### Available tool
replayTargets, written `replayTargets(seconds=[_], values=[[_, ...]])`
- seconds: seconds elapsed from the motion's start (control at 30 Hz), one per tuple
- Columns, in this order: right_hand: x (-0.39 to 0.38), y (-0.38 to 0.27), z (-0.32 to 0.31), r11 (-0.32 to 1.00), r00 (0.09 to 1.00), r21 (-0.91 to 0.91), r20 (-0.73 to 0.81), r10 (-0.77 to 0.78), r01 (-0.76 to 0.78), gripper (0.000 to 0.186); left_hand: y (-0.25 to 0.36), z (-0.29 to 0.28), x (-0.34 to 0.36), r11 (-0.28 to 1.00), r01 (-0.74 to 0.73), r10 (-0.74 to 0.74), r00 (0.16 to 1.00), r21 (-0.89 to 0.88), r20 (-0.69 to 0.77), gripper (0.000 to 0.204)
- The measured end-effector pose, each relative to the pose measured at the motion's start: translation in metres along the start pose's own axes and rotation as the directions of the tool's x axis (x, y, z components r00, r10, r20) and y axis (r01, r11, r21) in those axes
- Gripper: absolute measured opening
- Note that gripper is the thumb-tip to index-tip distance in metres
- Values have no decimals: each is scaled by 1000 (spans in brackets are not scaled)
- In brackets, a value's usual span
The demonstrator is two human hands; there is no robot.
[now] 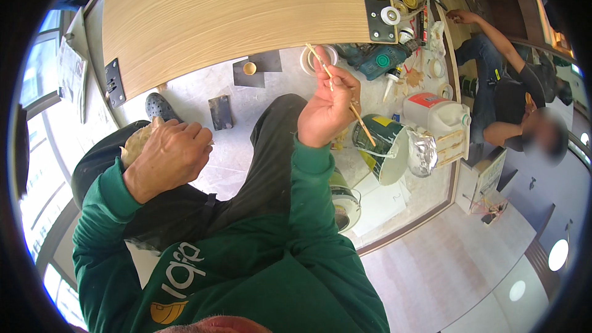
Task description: The person sits on the floor and applies a finish to a light-colored wooden board using a small brush and a cloth. They repeatedly dip the brush into a container, apply the finish to the board, and wipe the surface with a cloth. Another person is visible in the background.
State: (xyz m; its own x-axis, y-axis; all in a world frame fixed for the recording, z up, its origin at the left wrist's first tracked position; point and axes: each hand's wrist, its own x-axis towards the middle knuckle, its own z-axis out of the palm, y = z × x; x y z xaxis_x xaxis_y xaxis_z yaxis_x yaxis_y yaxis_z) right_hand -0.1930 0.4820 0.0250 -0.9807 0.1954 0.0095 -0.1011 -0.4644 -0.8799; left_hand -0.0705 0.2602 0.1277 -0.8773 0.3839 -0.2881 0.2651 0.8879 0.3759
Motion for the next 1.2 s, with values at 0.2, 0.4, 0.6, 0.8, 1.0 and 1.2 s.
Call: replayTargets(seconds=[0.2, 0.4, 0.6, 0.8, 1.0, 1.2], values=[[11, -3, -10, 999, 998, 41, -59, 2, 0, 24, 0, -1, 0, 1000, 5, -5, 1000, -15, 1, 15], [2, -2, -7, 1000, 1000, 20, 5, 21, -21, 24, -1, -2, 2, 1000, -2, 2, 1000, -12, 6, 16], [-2, 0, -1, 999, 999, 18, 27, 33, -33, 23, 0, -2, 4, 1000, 0, 0, 1000, -1, 12, 16], [7, 1, -7, 998, 1000, 53, -18, 20, -19, 22, 0, -1, 5, 1000, -8, 8, 1000, -10, 3, 16], [16, 0, -15, 996, 999, 82, -46, 19, -16, 23, 0, 0, 7, 1000, -5, 5, 1000, 0, 10, 15], [28, -1, -23, 992, 995, 127, -95, 14, -2, 22, 1, 0, 8, 1000, -5, 4, 1000, 11, 18, 15]])
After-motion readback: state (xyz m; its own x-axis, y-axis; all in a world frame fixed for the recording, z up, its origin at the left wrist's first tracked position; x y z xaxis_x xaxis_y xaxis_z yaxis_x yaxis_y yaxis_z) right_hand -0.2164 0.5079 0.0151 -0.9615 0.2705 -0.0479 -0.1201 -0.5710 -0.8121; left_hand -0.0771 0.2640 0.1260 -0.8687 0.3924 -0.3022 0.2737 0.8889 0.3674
